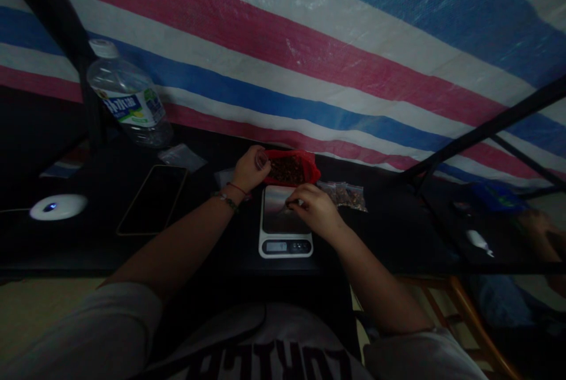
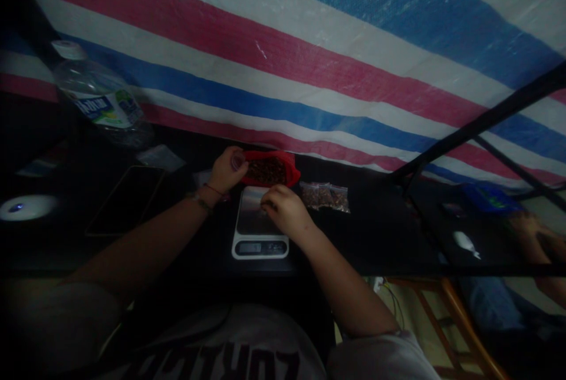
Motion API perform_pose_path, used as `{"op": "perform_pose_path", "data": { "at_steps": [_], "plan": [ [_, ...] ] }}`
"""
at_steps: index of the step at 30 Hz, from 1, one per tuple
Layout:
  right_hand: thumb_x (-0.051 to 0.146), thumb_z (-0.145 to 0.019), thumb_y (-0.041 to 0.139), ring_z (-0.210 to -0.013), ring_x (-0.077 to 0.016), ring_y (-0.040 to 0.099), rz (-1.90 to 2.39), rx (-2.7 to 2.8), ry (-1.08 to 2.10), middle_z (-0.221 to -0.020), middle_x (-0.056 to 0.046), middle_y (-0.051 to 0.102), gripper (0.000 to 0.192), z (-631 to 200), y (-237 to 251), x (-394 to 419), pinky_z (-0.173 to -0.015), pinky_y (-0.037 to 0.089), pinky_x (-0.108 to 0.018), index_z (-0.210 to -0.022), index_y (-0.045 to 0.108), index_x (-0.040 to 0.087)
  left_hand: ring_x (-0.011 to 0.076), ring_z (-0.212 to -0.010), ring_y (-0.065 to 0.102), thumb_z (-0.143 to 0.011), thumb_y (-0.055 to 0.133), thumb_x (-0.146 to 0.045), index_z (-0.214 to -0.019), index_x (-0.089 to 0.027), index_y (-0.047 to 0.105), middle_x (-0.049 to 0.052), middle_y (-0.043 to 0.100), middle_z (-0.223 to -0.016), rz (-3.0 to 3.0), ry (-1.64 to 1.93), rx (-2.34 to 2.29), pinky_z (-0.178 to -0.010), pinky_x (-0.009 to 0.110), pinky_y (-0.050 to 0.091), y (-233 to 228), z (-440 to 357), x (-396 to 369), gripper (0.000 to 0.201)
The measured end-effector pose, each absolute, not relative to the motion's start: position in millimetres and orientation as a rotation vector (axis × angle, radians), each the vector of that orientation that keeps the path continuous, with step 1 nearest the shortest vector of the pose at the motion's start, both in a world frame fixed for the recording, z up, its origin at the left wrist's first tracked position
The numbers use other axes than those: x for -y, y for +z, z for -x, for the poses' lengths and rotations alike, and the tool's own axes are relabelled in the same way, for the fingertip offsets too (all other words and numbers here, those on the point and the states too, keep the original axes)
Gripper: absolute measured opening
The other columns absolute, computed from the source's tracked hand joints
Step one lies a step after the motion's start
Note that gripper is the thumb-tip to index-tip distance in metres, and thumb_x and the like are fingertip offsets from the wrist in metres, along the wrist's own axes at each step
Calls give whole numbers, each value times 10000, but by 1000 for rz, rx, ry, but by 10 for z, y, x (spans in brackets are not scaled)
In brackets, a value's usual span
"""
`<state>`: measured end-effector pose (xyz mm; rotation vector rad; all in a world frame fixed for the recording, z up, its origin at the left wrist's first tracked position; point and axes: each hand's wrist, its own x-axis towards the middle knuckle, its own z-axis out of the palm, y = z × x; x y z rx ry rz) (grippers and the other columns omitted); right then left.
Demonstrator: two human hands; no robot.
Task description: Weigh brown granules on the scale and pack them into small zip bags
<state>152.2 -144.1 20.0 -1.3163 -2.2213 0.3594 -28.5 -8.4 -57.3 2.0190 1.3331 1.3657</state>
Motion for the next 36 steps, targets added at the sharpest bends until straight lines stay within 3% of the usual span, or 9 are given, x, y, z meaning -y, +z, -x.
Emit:
{"op": "perform_pose_path", "data": {
  "at_steps": [8, 15, 20, 25, 33, 36],
  "plan": [
    [101, -864, 467, -859, -170, 620, 1380, 1981, 285, -882, -40, 674, 246, -1746, 197, 1483, -802, 488, -318, -903, 678, 221, 203, -864, 642, -737, 614, -248, -1083, -186, 536, 48, 653, -943, -2005, 1370, -1319, -821, 327, 512, -578, 280, 89, 361],
    [180, -865, 539, -934, -171, 611, 1477, 1972, 398, -1019, -71, 659, 249, -1912, -71, 1484, -842, 481, -313, -1085, 656, 195, 211, -903, 639, -735, 610, -248, -1077, -176, 541, 63, 649, -983, -2037, 1383, -1333, -839, 326, 508, -596, 283, 68, 356],
    [225, -797, 670, -875, -180, 602, 1612, 2098, 444, -914, -68, 654, 173, -1875, -230, 1509, -813, 476, -316, -959, 701, 172, 209, -876, 641, -736, 614, -240, -1070, -174, 544, 60, 653, -958, -2030, 1367, -1325, -815, 321, 511, -584, 278, 75, 347],
    [191, -788, 678, -844, -183, 601, 1617, 2122, 399, -821, -54, 659, 49, -1855, -233, 1489, -806, 466, -318, -811, 720, 181, 207, -877, 642, -738, 613, -244, -1082, -174, 542, 49, 653, -947, -2035, 1356, -1332, -824, 319, 511, -579, 281, 80, 358],
    [169, -804, 599, -850, -170, 632, 1492, 1924, 398, -925, -48, 691, 160, -1958, -67, 1518, -758, 488, -292, -928, 693, 204, 211, -900, 641, -738, 625, -232, -1085, -175, 545, 62, 651, -976, -2033, 1384, -1328, -832, 325, 514, -621, 277, 59, 360],
    [199, -782, 601, -736, -159, 614, 1553, 1828, 402, -817, -26, 670, 103, -1931, -50, 1555, -664, 474, -270, -862, 666, 199, 220, -921, 639, -741, 621, -234, -1086, -173, 547, 68, 650, -998, -2037, 1370, -1343, -850, 335, 512, -604, 276, 71, 358]
  ]
}}
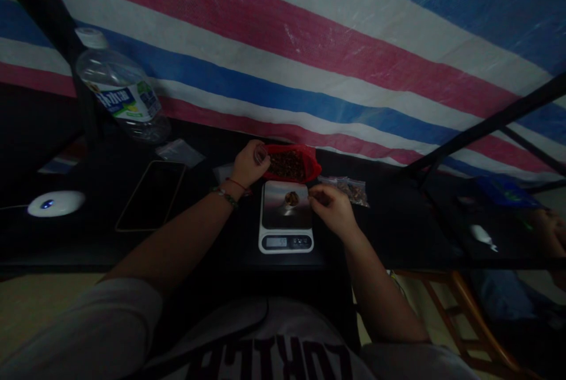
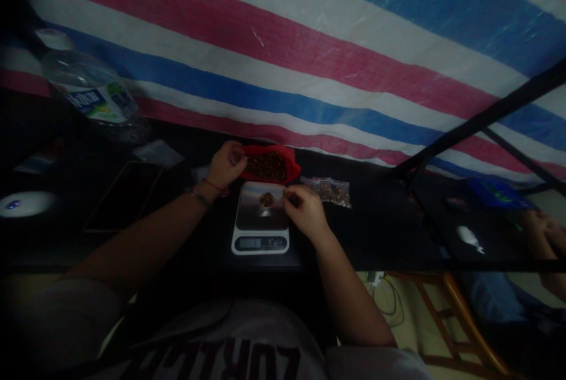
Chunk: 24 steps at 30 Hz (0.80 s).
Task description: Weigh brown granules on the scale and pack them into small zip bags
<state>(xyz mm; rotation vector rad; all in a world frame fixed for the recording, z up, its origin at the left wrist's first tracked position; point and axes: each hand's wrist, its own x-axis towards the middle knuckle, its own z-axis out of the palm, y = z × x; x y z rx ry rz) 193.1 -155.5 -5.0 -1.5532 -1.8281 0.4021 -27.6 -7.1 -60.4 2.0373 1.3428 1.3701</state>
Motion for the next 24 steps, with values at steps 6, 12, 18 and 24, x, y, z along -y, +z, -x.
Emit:
{"op": "perform_pose_path", "data": {
  "at_steps": [6, 12, 18, 24],
  "plan": [
    [301, -835, 551, -629, -145, 571, 1653, 1752, 439, -687, -9, 626, 169, -1959, -107, 1612, -606, 446, -262, -743, 631, 183, 213, -909, 638, -741, 618, -232, -1097, -168, 539, 63, 651, -986, -2040, 1359, -1330, -858, 330, 508, -593, 279, 77, 371],
    [267, -783, 626, -828, -192, 653, 1546, 1723, 413, -904, -50, 713, 152, -2040, -180, 1619, -783, 503, -331, -894, 714, 214, 199, -856, 638, -746, 615, -236, -1095, -161, 537, 54, 653, -927, -2053, 1365, -1310, -820, 328, 514, -626, 277, 53, 366],
    [338, -771, 657, -696, -175, 649, 1511, 1595, 494, -776, -32, 706, 155, -2039, -123, 1466, -672, 507, -295, -804, 705, 194, 204, -878, 640, -750, 606, -247, -1110, -152, 536, 62, 654, -961, -2062, 1355, -1333, -828, 332, 515, -617, 280, 58, 378],
    [362, -849, 562, -788, -201, 669, 1524, 1735, 363, -820, -41, 726, 240, -1907, 8, 900, -759, 503, -316, -862, 730, 192, 204, -870, 645, -742, 610, -245, -1097, -149, 540, 60, 656, -941, -2063, 1367, -1333, -821, 322, 514, -602, 286, 66, 375]
  ]
}}
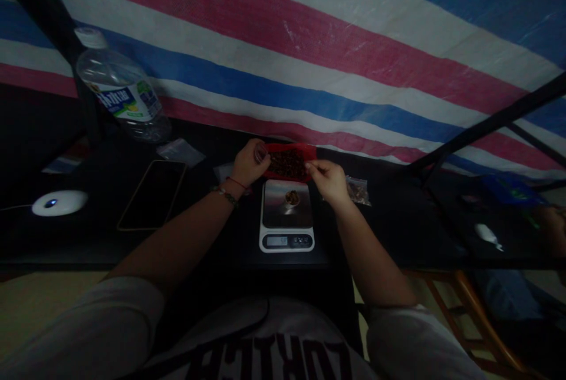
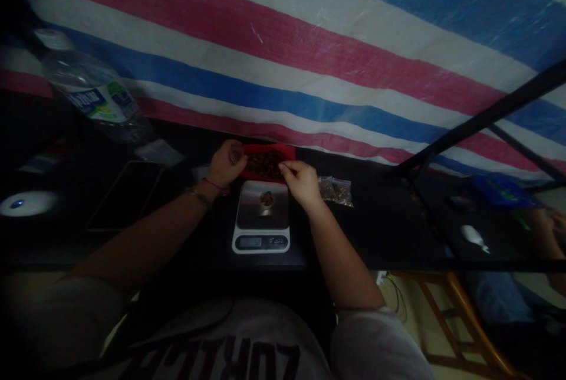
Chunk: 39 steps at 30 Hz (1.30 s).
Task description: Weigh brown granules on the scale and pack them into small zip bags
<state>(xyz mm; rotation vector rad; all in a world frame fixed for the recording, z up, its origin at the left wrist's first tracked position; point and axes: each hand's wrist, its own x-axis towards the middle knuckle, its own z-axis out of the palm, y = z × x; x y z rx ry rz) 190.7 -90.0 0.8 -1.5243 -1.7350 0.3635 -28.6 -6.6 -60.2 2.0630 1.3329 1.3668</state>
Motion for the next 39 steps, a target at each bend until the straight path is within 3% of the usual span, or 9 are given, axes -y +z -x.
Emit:
{"op": "perform_pose_path", "data": {
  "at_steps": [3, 5, 10, 12, 16, 22, 28, 34, 39],
  "plan": [
    [227, -812, 586, -830, -202, 671, 1562, 1805, 304, -916, -55, 733, 308, -1862, 58, 645, -800, 500, -327, -1102, 679, 183, 202, -876, 644, -741, 611, -244, -1103, -155, 535, 60, 656, -957, -2061, 1363, -1344, -822, 321, 513, -612, 290, 64, 380],
    [160, -793, 572, -848, -200, 668, 1580, 1834, 260, -947, -60, 730, 369, -1857, 68, 581, -810, 496, -329, -1152, 652, 182, 202, -883, 643, -745, 609, -251, -1110, -157, 529, 61, 655, -965, -2062, 1355, -1348, -828, 324, 512, -619, 292, 60, 386],
    [274, -805, 594, -657, -168, 632, 1607, 1813, 301, -719, -26, 698, 151, -1898, 38, 727, -703, 497, -297, -777, 708, 178, 200, -888, 644, -754, 596, -265, -1112, -157, 528, 58, 652, -962, -2078, 1324, -1347, -833, 321, 513, -616, 294, 51, 379],
    [258, -840, 528, -638, -161, 621, 1553, 1832, 341, -678, -15, 680, 200, -1918, 26, 834, -691, 498, -294, -838, 712, 180, 203, -898, 645, -753, 598, -263, -1118, -155, 528, 64, 653, -981, -2091, 1315, -1333, -843, 326, 513, -610, 293, 56, 387],
    [69, -779, 407, -830, -156, 641, 1323, 1896, 367, -1011, -41, 700, 477, -1953, -27, 1069, -810, 505, -320, -1179, 621, 216, 233, -1039, 621, -731, 639, -276, -1245, -147, 466, 105, 623, -1150, -2106, 1319, -1304, -935, 350, 489, -605, 280, 79, 558],
    [11, -669, 440, -1084, -199, 581, 1299, 2015, 486, -1096, -35, 669, 631, -2071, -248, 1320, -983, 437, -411, -1228, 594, 261, 284, -1187, 542, -670, 713, -326, -1332, -134, 415, 136, 569, -1267, -2170, 1174, -1196, -1036, 415, 430, -616, 232, 95, 750],
    [94, -817, 440, -915, -169, 630, 1235, 1875, 510, -959, -39, 688, 347, -2048, -196, 1021, -857, 491, -344, -1031, 679, 225, 282, -1138, 561, -654, 715, -336, -1233, -151, 503, 118, 595, -1207, -2215, 1141, -1110, -1008, 439, 438, -596, 229, 108, 644],
    [166, -854, 517, -1112, -188, 570, 1129, 2210, 630, -1140, -53, 657, 236, -1611, -46, 386, -990, 415, -337, -974, 715, 211, 262, -987, 612, -674, 672, -308, -1053, -169, 580, 89, 644, -1017, -2308, 1101, -1133, -903, 402, 480, -509, 220, 154, 414],
    [125, -851, 486, -862, -181, 627, 1248, 2517, 668, -957, -86, 695, 229, -1272, -70, 164, -807, 476, -296, -854, 714, 137, 291, -1033, 592, -666, 671, -329, -1070, -163, 573, 106, 644, -1046, -2460, 1116, -1137, -950, 430, 445, -485, 228, 180, 448]
  ]
}}
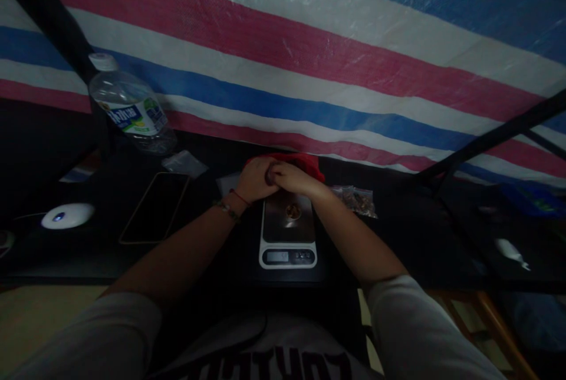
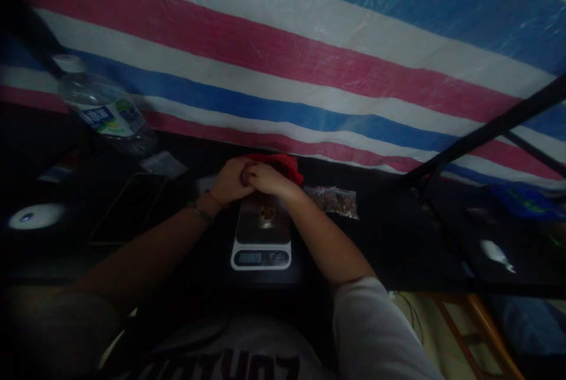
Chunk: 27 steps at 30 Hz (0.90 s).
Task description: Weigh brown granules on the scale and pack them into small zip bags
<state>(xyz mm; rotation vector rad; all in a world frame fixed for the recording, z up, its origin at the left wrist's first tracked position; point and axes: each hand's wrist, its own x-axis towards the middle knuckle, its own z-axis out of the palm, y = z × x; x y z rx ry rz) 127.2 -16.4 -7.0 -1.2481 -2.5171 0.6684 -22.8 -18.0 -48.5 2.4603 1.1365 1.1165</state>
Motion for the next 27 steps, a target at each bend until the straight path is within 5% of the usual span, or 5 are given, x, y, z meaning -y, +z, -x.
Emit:
{"op": "perform_pose_path", "data": {
  "at_steps": [10, 13, 18, 23, 27],
  "plan": [
    [94, -762, 590, -908, -205, 620, 1297, 2494, 565, -1000, -107, 682, 178, -1248, -25, 162, -848, 474, -314, -896, 704, 117, 310, -1121, 551, -675, 690, -362, -1258, -161, 499, 117, 608, -1203, -2561, 1067, -1108, -997, 459, 409, -419, 233, 219, 646],
    [146, -839, 549, -985, -184, 602, 1137, 2389, 601, -1028, -67, 668, 163, -1392, 24, 234, -922, 454, -322, -864, 710, 157, 286, -1078, 581, -712, 661, -347, -1188, -172, 541, 107, 634, -1124, -2532, 1040, -1111, -980, 435, 431, -430, 222, 204, 521],
    [331, -942, 461, -1126, -189, 569, 1127, 1984, 543, -1138, -60, 656, 271, -1821, 47, 688, -1008, 419, -382, -1093, 671, 248, 272, -1016, 603, -715, 667, -379, -1064, -170, 574, 96, 645, -1051, -2449, 1081, -1122, -927, 421, 473, -457, 216, 191, 417],
    [482, -645, 794, -1218, -282, 502, 1208, 2128, 648, -1279, -123, 574, 688, -2069, -154, 1168, -1033, 393, -463, -1254, 582, 241, 282, -1020, 602, -685, 698, -394, -1063, -160, 578, 105, 646, -1052, -2427, 1087, -1148, -930, 425, 472, -475, 214, 191, 460],
    [396, -623, 824, -1273, -294, 446, 1234, 2180, 643, -1270, -121, 574, 656, -1985, -276, 1266, -1064, 349, -492, -1219, 598, 241, 281, -1028, 600, -685, 700, -386, -1050, -167, 581, 101, 647, -1062, -2417, 1083, -1142, -938, 435, 468, -488, 206, 189, 442]
  ]
}}
